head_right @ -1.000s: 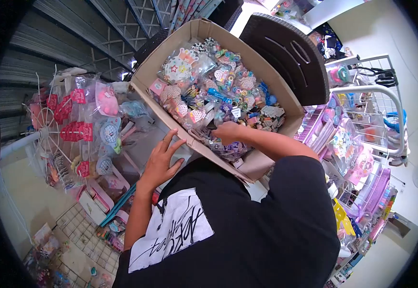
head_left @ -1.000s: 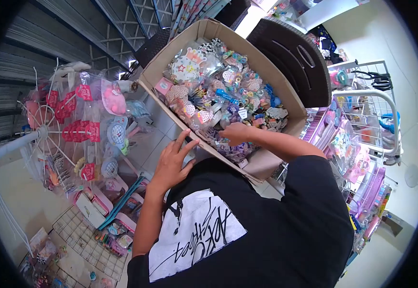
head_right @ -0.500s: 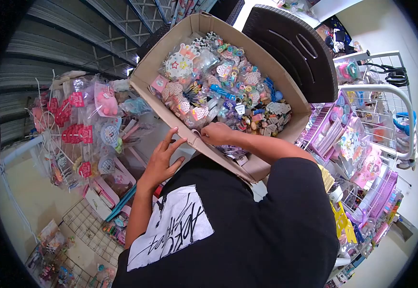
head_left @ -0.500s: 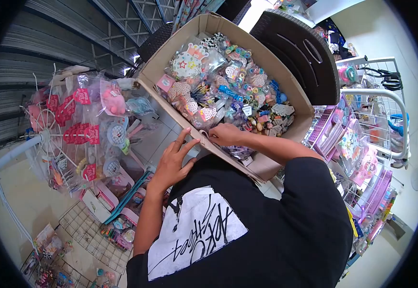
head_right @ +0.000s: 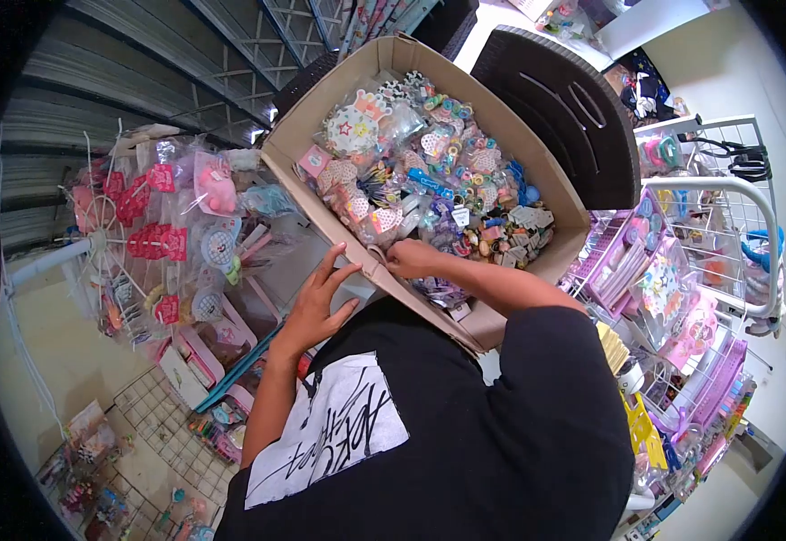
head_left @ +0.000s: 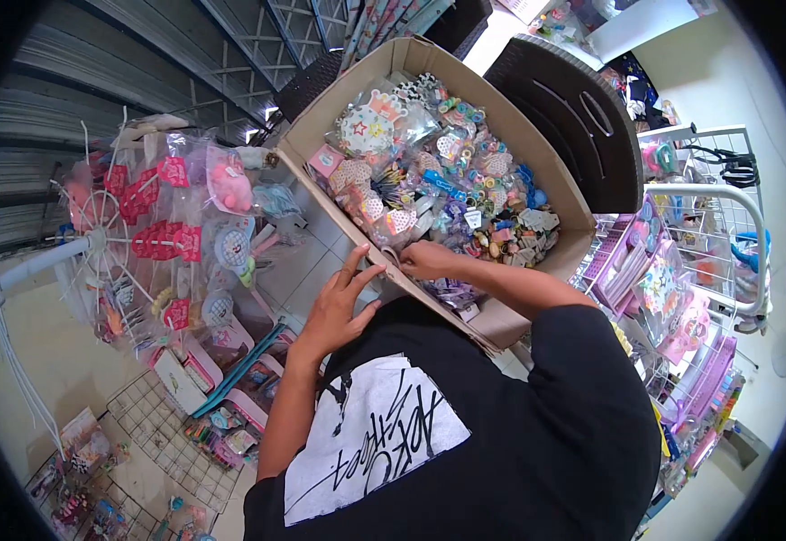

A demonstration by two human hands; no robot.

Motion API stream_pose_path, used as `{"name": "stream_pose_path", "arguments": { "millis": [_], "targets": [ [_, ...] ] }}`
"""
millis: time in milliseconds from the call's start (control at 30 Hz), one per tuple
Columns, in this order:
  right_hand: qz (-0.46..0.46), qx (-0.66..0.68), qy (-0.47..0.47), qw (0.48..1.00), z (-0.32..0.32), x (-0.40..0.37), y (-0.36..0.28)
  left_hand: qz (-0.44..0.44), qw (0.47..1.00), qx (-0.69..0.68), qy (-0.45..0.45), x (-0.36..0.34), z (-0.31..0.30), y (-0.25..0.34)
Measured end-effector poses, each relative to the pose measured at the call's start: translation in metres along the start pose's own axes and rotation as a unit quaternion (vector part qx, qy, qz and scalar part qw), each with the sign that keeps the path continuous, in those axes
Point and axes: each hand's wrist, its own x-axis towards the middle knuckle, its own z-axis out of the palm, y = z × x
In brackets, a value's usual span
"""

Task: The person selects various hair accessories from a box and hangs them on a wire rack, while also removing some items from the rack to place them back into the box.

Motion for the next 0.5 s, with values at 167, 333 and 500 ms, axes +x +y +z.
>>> {"name": "stream_pose_path", "arguments": {
  "millis": [167, 333, 500],
  "targets": [
    [-0.127, 0.040, -0.119, 0.984, -0.079, -0.006, -0.016, 0.001, 1.000, -0.014, 0.006, 0.001, 0.000, 0.009],
    [-0.347, 0.012, -0.023, 0.937, -0.138, -0.020, -0.122, -0.054, 0.979, -0.169, 0.100, -0.019, -0.021, 0.045],
    [-0.388, 0.069, -0.143, 0.908, -0.101, -0.038, -0.233, -0.134, 0.883, -0.330, 0.306, -0.076, -0.053, 0.059]
  ]
}}
